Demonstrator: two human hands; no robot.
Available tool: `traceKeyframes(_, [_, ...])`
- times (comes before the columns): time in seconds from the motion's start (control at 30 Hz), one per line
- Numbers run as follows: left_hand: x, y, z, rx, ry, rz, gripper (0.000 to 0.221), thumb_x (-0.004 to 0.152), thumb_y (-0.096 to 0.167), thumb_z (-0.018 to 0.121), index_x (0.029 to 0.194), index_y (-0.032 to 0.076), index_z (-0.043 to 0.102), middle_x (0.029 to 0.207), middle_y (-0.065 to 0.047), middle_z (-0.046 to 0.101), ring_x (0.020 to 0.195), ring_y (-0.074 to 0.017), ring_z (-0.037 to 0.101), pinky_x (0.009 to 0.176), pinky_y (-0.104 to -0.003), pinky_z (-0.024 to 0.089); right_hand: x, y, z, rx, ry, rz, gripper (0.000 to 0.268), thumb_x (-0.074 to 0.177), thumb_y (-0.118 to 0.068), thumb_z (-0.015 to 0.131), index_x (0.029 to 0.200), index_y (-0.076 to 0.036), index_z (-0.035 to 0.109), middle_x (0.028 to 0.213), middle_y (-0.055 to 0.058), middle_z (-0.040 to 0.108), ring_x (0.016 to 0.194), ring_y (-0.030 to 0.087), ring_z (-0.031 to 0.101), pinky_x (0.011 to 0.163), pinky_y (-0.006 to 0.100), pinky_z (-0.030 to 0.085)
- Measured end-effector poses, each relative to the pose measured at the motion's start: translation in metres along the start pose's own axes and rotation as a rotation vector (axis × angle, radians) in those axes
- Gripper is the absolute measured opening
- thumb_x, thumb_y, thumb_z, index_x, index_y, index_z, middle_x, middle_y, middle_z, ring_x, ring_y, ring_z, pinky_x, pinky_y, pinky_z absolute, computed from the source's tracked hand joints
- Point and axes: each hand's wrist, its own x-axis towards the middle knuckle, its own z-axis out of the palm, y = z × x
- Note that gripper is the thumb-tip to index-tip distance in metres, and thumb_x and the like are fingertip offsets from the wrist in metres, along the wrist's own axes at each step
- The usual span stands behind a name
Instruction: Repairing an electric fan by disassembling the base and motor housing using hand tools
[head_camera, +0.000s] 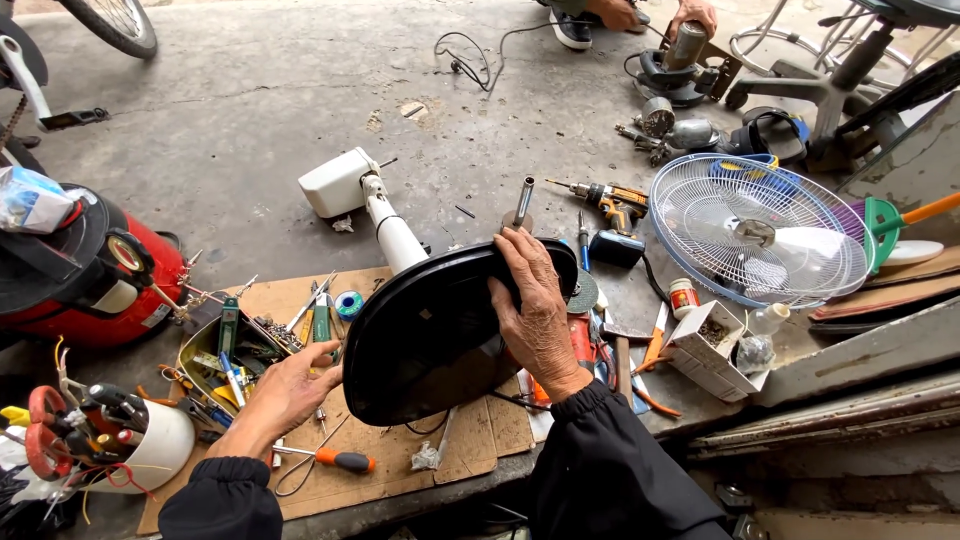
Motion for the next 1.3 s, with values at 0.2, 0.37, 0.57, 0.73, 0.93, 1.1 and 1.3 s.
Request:
traceKeyframes(0.2, [0.006, -0.007, 0.004, 0.014, -0.010, -0.004, 0.064, 0.097, 0.051, 0.075, 0.156, 0.027, 0.069, 0.144, -0.019, 0.079, 0.128, -0.0404, 0.079, 0.113, -0.054, 0.058, 0.000, 0.000, -0.001, -0.006, 0.002, 0.004, 0.057, 0.102, -0.009, 0.076, 0.157, -0.011, 0.062, 0.158, 0.015, 0.062, 0.153, 0.040, 0.054, 0.133, 0.052, 0.037])
traceKeyframes(0.37, [0.004, -0.005, 0.004, 0.033, -0.023, -0.003, 0.064, 0.097, 0.052, 0.074, 0.156, 0.029, 0.069, 0.144, -0.018, 0.080, 0.128, -0.0402, 0.079, 0.113, -0.055, 0.058, -0.001, 0.002, 0.000, -0.009, 0.002, 0.003, 0.057, 0.103, -0.009, 0.076, 0.158, -0.011, 0.062, 0.157, 0.015, 0.062, 0.152, 0.040, 0.054, 0.133, 0.053, 0.037])
traceKeyframes(0.57, [0.003, -0.001, 0.002, 0.056, -0.042, -0.008, 0.065, 0.097, 0.054, 0.073, 0.156, 0.029, 0.068, 0.144, -0.017, 0.080, 0.130, -0.0417, 0.077, 0.114, -0.056, 0.056, 0.000, 0.001, 0.000, -0.001, 0.009, -0.001, 0.057, 0.102, -0.009, 0.076, 0.157, -0.011, 0.062, 0.157, 0.015, 0.063, 0.152, 0.040, 0.055, 0.133, 0.053, 0.037])
traceKeyframes(0.73, [0.007, -0.007, 0.006, 0.072, -0.059, -0.008, 0.063, 0.098, 0.054, 0.072, 0.156, 0.028, 0.069, 0.144, -0.017, 0.080, 0.131, -0.0422, 0.077, 0.115, -0.057, 0.056, -0.001, 0.001, 0.000, -0.004, 0.004, -0.007, 0.057, 0.103, -0.009, 0.076, 0.157, -0.011, 0.062, 0.157, 0.016, 0.062, 0.152, 0.041, 0.055, 0.133, 0.053, 0.038])
traceKeyframes(0.93, [0.012, -0.013, 0.008, 0.060, -0.078, -0.016, 0.062, 0.100, 0.050, 0.070, 0.157, 0.027, 0.068, 0.145, -0.018, 0.080, 0.135, -0.0432, 0.074, 0.117, -0.058, 0.054, -0.001, 0.002, 0.001, -0.010, 0.012, -0.013, 0.057, 0.102, -0.008, 0.076, 0.157, -0.010, 0.062, 0.157, 0.016, 0.062, 0.152, 0.041, 0.055, 0.133, 0.052, 0.037])
traceKeyframes(1.1, [0.010, -0.010, 0.007, 0.053, -0.101, -0.015, 0.063, 0.102, 0.051, 0.067, 0.158, 0.023, 0.067, 0.145, -0.020, 0.079, 0.136, -0.0450, 0.073, 0.119, -0.060, 0.052, 0.000, 0.001, 0.001, -0.012, 0.015, -0.014, 0.058, 0.101, -0.008, 0.077, 0.157, -0.010, 0.062, 0.158, 0.016, 0.062, 0.152, 0.040, 0.055, 0.133, 0.052, 0.038])
traceKeyframes(1.3, [0.014, -0.016, 0.012, 0.060, -0.113, -0.032, 0.062, 0.100, 0.058, 0.068, 0.155, 0.028, 0.070, 0.142, -0.012, 0.083, 0.137, -0.0403, 0.073, 0.121, -0.058, 0.051, 0.000, 0.000, 0.000, -0.019, 0.011, -0.016, 0.058, 0.100, -0.007, 0.077, 0.156, -0.009, 0.062, 0.157, 0.017, 0.063, 0.151, 0.041, 0.055, 0.132, 0.053, 0.038])
